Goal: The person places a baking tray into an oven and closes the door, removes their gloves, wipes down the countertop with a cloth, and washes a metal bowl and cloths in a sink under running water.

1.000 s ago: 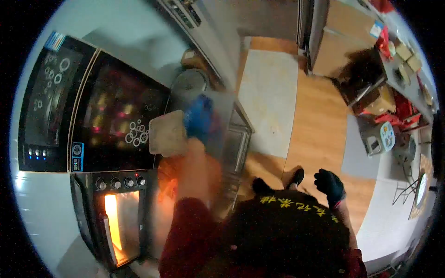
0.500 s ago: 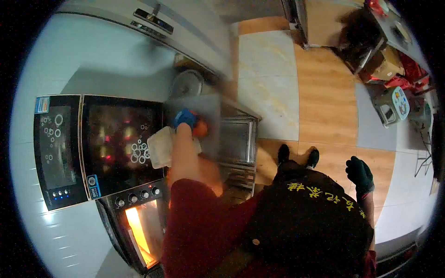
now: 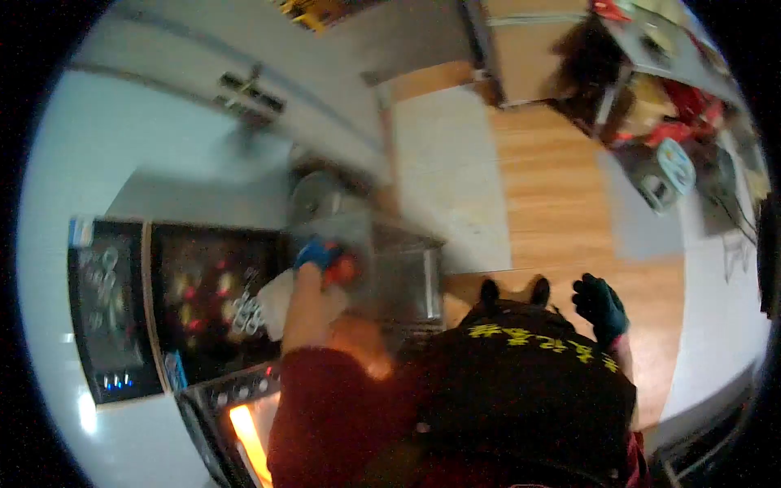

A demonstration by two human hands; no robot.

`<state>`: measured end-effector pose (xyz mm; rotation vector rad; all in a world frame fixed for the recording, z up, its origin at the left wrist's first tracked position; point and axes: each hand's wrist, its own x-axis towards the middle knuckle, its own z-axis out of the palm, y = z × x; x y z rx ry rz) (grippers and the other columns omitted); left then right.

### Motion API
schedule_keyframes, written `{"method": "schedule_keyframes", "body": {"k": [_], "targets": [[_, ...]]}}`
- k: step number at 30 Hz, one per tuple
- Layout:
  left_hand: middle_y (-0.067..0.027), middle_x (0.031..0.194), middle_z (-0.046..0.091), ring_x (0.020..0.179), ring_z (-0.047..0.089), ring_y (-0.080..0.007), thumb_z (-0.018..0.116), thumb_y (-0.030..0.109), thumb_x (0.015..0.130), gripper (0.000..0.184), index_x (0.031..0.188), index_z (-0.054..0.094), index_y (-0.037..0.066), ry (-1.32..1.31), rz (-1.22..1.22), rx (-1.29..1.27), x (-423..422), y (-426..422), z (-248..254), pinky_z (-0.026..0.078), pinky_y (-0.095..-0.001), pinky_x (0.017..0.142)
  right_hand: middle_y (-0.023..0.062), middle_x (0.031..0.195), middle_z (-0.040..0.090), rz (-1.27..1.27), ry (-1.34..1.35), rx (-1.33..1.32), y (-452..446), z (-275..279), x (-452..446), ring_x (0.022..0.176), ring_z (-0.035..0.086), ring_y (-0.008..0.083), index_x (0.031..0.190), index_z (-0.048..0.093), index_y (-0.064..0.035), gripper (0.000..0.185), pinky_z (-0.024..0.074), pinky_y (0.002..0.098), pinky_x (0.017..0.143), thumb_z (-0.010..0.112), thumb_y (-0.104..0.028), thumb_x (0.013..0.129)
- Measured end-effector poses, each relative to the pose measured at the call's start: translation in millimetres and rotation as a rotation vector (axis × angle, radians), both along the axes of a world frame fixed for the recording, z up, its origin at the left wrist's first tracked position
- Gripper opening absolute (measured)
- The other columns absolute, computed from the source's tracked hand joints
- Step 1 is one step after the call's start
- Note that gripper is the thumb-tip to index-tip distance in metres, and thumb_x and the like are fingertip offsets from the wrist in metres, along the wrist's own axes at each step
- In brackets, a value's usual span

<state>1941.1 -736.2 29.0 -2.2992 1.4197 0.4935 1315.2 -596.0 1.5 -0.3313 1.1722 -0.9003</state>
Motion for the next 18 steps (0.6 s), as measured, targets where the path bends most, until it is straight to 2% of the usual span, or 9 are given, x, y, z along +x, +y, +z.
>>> {"method": "schedule_keyframes", "body": {"k": [3,4,6,8,10,11,15,16,18], "targets": [[-0.0228,0.134,0.040,0.119,0.043,-0.0399,0.051,0.061,0.077,0.082,0.133,0.036,0.003,-0.136,-0.124,-0.086,-60,-10,37,0.037,-0.0455,0.098,0.0115,0.131,0.047,-0.281,-0.418,-0.014,3,31,1,0.112,0.049,0.0277,0.131,0.042,-0.0102,0.056,0.0410,0.0400,0.091,0.040,-0.050,0.091],[-0.0226,0.132,0.041,0.119,0.042,-0.0401,0.054,0.054,0.080,0.077,0.133,0.035,0.001,-0.015,-0.374,-0.403,-68,-11,40,0.036,-0.0445,0.098,0.0122,0.135,0.043,-0.355,-0.504,-0.049,0,45,7,0.116,0.046,0.0298,0.132,0.041,-0.0102,0.060,0.0391,0.0421,0.094,0.038,-0.054,0.090],[-0.0202,0.130,0.045,0.119,0.043,-0.0373,0.054,0.039,0.085,0.062,0.133,0.037,0.002,0.235,-0.243,-0.566,-102,-20,11,0.035,-0.0429,0.100,0.0144,0.137,0.040,-0.423,-0.688,-0.111,-5,58,12,0.120,0.043,0.0322,0.132,0.040,-0.0087,0.063,0.0355,0.0449,0.097,0.036,-0.055,0.089],[-0.0169,0.132,0.043,0.122,0.041,-0.0314,0.049,0.030,0.091,0.049,0.131,0.041,0.004,1.718,0.281,-0.643,-139,-20,-23,0.033,-0.0417,0.102,0.0097,0.136,0.042,-0.361,-0.772,-0.235,-13,53,15,0.123,0.041,0.0255,0.131,0.043,-0.0120,0.059,0.0302,0.0438,0.102,0.035,-0.055,0.090],[-0.0135,0.137,0.038,0.126,0.036,-0.0244,0.041,0.021,0.095,0.041,0.133,0.038,0.007,1.495,0.208,-0.168,-258,-12,14,0.033,-0.0381,0.103,0.0102,0.134,0.044,-0.404,-0.749,-0.200,-16,62,13,0.121,0.043,0.0266,0.130,0.044,-0.0096,0.059,0.0321,0.0430,0.101,0.034,-0.053,0.091],[-0.0140,0.136,0.039,0.124,0.040,-0.0244,0.039,0.023,0.095,0.044,0.136,0.033,0.009,1.607,-0.079,-0.093,-290,-18,-14,0.036,-0.0371,0.100,0.0111,0.134,0.044,-0.385,-0.793,-0.206,-28,53,13,0.121,0.043,0.0273,0.130,0.043,-0.0094,0.059,0.0324,0.0431,0.101,0.035,-0.052,0.091],[-0.0125,0.137,0.038,0.120,0.045,-0.0264,0.042,0.023,0.094,0.052,0.140,0.021,0.011,2.104,0.456,0.436,-463,26,14,0.038,-0.0368,0.098,0.0141,0.134,0.043,-0.308,-0.866,-0.301,-22,56,-20,0.120,0.043,0.0297,0.128,0.045,-0.0069,0.057,0.0327,0.0448,0.100,0.035,-0.050,0.092],[-0.0105,0.134,0.043,0.114,0.048,-0.0219,0.040,0.028,0.095,0.045,0.136,0.031,0.011,1.888,-0.032,0.252,-487,33,22,0.039,-0.0337,0.096,0.0140,0.133,0.044,-0.232,-0.837,-0.389,-22,59,-25,0.120,0.043,0.0302,0.127,0.045,-0.0073,0.056,0.0329,0.0452,0.100,0.036,-0.049,0.092],[-0.0086,0.131,0.047,0.108,0.052,-0.0174,0.037,0.034,0.096,0.043,0.132,0.041,0.012,1.620,-0.495,0.058,-537,42,32,0.040,-0.0307,0.094,0.0118,0.132,0.045,-0.353,-0.884,-0.322,-13,42,-53,0.118,0.044,0.0317,0.126,0.047,-0.0093,0.053,0.0328,0.0460,0.100,0.037,-0.048,0.092]]}}
